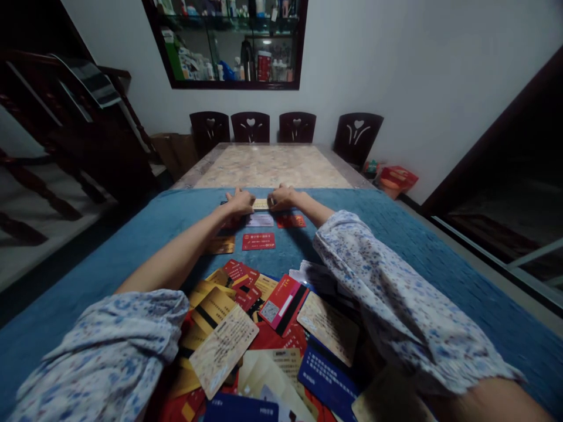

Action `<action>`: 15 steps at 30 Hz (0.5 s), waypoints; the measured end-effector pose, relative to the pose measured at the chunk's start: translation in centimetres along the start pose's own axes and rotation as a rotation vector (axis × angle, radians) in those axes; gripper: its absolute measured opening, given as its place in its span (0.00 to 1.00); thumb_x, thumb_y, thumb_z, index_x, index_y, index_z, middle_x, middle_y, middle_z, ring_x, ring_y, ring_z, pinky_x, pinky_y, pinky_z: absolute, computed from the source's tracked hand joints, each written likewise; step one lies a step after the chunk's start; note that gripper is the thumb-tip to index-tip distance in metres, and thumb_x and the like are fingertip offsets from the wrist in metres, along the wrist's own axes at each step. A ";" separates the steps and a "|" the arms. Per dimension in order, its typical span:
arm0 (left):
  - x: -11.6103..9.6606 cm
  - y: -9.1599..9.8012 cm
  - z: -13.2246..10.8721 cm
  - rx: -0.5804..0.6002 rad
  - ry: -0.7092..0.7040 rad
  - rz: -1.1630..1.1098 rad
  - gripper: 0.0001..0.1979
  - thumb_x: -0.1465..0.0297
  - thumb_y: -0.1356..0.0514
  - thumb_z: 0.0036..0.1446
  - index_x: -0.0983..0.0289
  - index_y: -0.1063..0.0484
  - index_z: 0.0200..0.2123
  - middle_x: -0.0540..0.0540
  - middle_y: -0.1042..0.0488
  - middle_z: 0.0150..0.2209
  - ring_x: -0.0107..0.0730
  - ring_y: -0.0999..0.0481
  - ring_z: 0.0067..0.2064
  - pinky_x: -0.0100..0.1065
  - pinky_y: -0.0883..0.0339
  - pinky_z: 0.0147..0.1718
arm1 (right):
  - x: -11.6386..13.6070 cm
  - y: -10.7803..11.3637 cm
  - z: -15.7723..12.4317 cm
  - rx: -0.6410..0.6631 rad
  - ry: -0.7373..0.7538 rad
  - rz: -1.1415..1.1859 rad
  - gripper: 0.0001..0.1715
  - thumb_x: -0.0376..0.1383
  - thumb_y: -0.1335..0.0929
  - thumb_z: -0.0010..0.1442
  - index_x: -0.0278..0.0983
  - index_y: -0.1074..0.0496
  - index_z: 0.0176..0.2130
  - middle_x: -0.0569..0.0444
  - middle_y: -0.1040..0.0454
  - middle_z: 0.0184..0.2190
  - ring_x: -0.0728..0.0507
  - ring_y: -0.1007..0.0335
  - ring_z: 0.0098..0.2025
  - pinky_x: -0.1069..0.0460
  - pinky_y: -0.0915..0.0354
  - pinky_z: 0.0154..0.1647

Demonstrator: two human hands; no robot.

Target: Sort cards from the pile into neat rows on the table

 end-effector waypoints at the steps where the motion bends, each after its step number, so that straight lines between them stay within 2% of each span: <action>1: 0.1 -0.1 0.2 0.008 0.005 0.010 0.07 0.68 0.33 0.47 0.63 0.27 0.29 0.63 0.23 0.47 0.69 0.43 0.62 0.60 0.42 0.53 | 0.1 0.0 0.1 0.006 -0.003 -0.006 0.25 0.40 0.33 0.61 0.39 0.23 0.56 0.41 0.24 0.58 0.28 0.37 0.63 0.38 0.34 0.57; 8: 0.2 0.0 0.7 0.063 0.003 0.030 0.07 0.67 0.33 0.47 0.62 0.25 0.31 0.63 0.23 0.46 0.68 0.41 0.60 0.61 0.38 0.51 | 0.7 0.1 0.2 0.003 -0.014 -0.006 0.23 0.35 0.35 0.61 0.35 0.21 0.52 0.39 0.23 0.57 0.29 0.33 0.61 0.38 0.33 0.58; 15: -0.1 0.5 0.8 0.101 0.039 0.086 0.07 0.66 0.34 0.48 0.63 0.25 0.30 0.64 0.22 0.46 0.64 0.40 0.63 0.62 0.38 0.56 | 0.6 -0.3 1.4 -0.013 -0.024 0.012 0.25 0.35 0.34 0.57 0.34 0.21 0.52 0.38 0.24 0.57 0.30 0.31 0.59 0.38 0.33 0.57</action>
Point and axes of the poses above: each hand's wrist, its own z-axis towards the middle knuckle, its own y-axis out of the back of the hand, x = y × z, the point moved 1 cm from there along z, towards the middle knuckle
